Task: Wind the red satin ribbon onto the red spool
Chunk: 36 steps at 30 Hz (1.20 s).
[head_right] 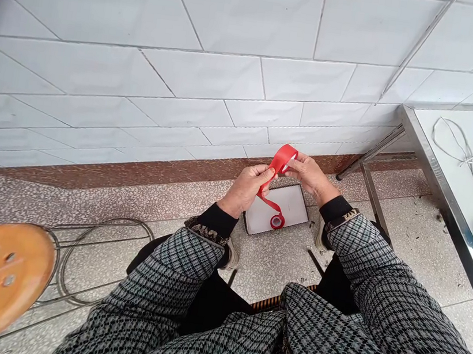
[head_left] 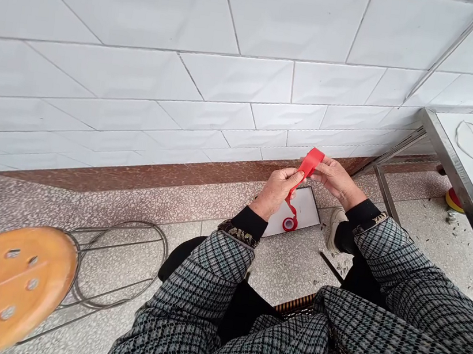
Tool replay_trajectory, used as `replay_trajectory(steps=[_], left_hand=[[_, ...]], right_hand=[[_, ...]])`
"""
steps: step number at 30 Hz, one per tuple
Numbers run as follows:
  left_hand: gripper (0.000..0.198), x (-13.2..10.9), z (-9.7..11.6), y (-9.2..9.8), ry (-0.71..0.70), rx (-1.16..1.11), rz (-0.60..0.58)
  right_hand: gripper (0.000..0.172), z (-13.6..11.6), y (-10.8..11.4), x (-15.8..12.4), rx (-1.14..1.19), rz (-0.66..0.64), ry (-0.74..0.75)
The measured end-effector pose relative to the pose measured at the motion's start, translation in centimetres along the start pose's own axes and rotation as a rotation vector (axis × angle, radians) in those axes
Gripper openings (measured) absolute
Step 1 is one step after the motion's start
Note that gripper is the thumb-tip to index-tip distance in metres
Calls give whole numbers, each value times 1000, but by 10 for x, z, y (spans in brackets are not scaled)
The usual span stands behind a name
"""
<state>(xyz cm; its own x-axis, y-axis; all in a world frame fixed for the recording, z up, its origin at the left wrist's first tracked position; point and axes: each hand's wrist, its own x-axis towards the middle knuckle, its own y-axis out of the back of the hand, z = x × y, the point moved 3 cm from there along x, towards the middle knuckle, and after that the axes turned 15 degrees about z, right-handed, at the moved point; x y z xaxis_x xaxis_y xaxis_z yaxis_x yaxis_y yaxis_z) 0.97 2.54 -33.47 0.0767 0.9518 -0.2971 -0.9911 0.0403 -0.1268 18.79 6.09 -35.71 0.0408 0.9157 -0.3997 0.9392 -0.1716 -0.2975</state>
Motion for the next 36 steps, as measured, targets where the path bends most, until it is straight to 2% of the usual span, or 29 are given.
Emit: replay_trajectory(steps=[3,8,14,18,23,27,33,36], left_hand=[[48,0,-1,1,-7,23,39],[48,2,-2,0,-120,89,71],[47,1,-5,-4,-47,66,65],[46,-2,-2,-6,-74,125,79],[39,-1,1,-4,-150,154,126],[38,3,-4,-3,-194,145,135],[29,8,-13,-4,-231,-3,216],[34,9,-10,-4,-270,29,182]], right_hand=[[33,4,-2,-1,59,-11,-61],[25,6,-8,-5,112,-82,-146],[14,11,-14,-6,170,-69,-200],[11,11,-14,-4,211,-60,-200],[8,10,-13,-4,235,-49,-204],[6,10,-18,-10,257,-83,-268],[13,14,-20,-16,316,-91,-369],[14,17,-19,-15,345,-99,-404]])
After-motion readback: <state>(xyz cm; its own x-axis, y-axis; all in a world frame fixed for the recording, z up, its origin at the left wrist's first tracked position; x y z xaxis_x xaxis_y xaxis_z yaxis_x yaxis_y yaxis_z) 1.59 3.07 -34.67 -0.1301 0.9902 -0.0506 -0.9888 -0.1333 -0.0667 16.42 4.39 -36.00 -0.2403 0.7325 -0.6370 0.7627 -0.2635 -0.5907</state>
